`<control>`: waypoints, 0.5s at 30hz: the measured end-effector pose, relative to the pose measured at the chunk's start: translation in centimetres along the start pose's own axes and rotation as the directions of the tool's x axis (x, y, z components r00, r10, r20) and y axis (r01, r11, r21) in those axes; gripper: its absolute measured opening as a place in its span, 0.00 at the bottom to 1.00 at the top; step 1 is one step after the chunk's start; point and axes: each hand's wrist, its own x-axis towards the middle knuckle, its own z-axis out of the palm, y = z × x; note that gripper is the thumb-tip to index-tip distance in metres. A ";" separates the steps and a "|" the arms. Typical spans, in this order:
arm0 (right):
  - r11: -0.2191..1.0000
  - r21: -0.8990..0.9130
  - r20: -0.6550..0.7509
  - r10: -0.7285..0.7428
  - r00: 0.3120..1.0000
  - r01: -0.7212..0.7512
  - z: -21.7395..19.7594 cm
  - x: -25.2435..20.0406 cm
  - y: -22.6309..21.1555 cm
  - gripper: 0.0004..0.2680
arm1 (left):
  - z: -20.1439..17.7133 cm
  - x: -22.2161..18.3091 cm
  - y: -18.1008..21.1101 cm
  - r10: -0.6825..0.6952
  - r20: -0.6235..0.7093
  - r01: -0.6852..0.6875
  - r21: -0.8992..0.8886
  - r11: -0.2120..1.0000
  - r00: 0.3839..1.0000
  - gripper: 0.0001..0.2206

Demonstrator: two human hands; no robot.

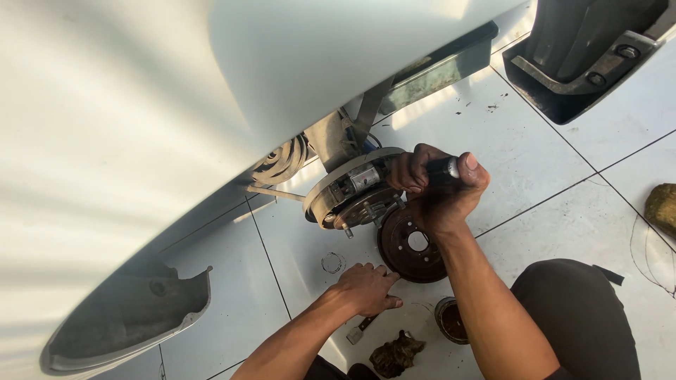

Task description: The person kneels at a jacked-up car's rear wheel hub and services the drum brake. They apply grease from a small can onto the hub with their fingers, wipe parts with a rag, use a screwdriver-like tool on the brake assembly, then lift the brake drum and fit it onto the wheel studs, adjusting and pressing it into place.

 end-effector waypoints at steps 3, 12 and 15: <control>0.999 -0.019 0.066 -0.024 0.998 0.026 -0.1 0.0 0.3 0.26 | -0.2 0.2 0.1 -0.021 0.047 0.020 0.014 1.000 0.999 0.33; 0.994 -0.107 0.061 -0.027 0.998 0.034 -0.4 -0.3 0.4 0.28 | -0.9 1.0 1.5 0.015 0.060 -0.018 0.050 0.999 0.998 0.34; 0.998 -0.048 0.099 -0.022 0.995 0.027 -0.7 -0.6 1.0 0.29 | -1.0 1.2 2.1 0.016 0.048 -0.018 0.032 0.999 0.999 0.33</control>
